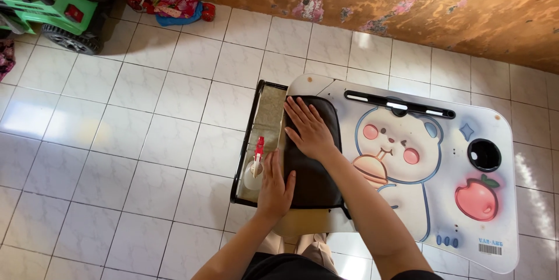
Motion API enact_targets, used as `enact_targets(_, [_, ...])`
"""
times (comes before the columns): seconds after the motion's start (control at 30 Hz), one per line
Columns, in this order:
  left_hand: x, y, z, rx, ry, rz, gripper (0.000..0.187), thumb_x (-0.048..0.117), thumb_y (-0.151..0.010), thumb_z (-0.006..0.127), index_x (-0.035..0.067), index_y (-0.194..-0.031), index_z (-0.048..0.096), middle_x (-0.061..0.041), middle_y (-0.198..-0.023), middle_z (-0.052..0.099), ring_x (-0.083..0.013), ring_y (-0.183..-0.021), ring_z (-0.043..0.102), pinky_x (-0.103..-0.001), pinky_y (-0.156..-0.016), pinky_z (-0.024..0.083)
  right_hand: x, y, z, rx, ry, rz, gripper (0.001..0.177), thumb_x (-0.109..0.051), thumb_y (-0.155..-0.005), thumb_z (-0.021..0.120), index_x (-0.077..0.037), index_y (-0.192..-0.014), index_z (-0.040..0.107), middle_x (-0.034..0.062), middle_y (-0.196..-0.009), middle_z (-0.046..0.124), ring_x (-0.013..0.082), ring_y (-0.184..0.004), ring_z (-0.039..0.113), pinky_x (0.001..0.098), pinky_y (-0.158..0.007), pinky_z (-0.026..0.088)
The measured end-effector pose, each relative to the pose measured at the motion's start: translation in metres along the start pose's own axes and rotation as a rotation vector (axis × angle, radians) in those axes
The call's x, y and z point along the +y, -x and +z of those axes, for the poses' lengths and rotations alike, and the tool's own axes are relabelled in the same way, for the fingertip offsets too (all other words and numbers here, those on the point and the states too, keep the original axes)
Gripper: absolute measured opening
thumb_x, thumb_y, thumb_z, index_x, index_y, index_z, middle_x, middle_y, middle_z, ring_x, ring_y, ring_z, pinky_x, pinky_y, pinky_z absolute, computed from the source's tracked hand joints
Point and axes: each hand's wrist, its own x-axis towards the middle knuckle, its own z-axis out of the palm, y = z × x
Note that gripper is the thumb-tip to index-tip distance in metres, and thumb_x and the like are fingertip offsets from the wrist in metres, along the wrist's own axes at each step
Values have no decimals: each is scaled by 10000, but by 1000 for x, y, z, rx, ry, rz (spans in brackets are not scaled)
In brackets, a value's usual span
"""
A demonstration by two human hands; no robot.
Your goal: The person sprays a liquid cleaner onto a small white table with a cartoon design, then wipes the entire tabletop with a dark cloth. The person repeatedly wipes the same areas to ensure the surface is clean.
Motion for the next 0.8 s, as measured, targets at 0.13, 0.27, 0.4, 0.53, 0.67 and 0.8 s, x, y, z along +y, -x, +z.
enact_targets(0.13, [-3,0,-1,-19,-10,-8,663,270,-998,527,26,-1556,265,-244,-1490,328,-480,-1367,412,-562,-1073,406,4,-10,0,20,13,-34,647,-467,-1056,397,-229,-1638,242,-9,-1708,164,236,-1560,147,440,-1240,129])
enact_targets(0.27, [-3,-1,-3,-109,-44,-76,725,374,-1011,494,51,-1587,196,-226,-1522,290,-469,-1379,405,-567,-1059,406,11,-27,3,-5,25,-2,671,-463,-1051,407,-213,-1644,219,19,-1708,172,262,-1559,162,473,-1241,155])
enact_targets(0.4, [0,-3,-5,-148,-99,-99,745,428,-1012,471,52,-1590,189,-215,-1535,292,-459,-1391,398,-576,-1039,417,25,-41,7,33,29,23,656,-473,-1068,380,-223,-1649,206,-1,-1711,161,238,-1564,152,458,-1246,144])
enact_targets(0.53, [1,-3,-4,-155,-106,-110,733,414,-1014,457,52,-1595,194,-215,-1543,289,-461,-1384,407,-574,-1034,418,39,-43,2,53,29,50,641,-446,-1083,379,-219,-1653,195,0,-1711,160,238,-1561,154,454,-1245,154])
enact_targets(0.67, [4,-2,-7,-142,-111,-98,735,428,-1013,443,31,-1586,210,-224,-1530,305,-458,-1381,415,-556,-1034,421,50,-42,-5,5,20,169,659,-492,-1085,330,-229,-1661,144,-3,-1720,108,245,-1572,114,469,-1256,116])
enact_targets(0.8, [2,1,-7,-114,-116,-86,735,436,-1013,441,30,-1585,220,-218,-1535,309,-446,-1382,423,-544,-1036,426,62,-31,-12,22,27,250,669,-477,-1086,359,-197,-1658,154,26,-1717,127,265,-1569,127,485,-1259,122])
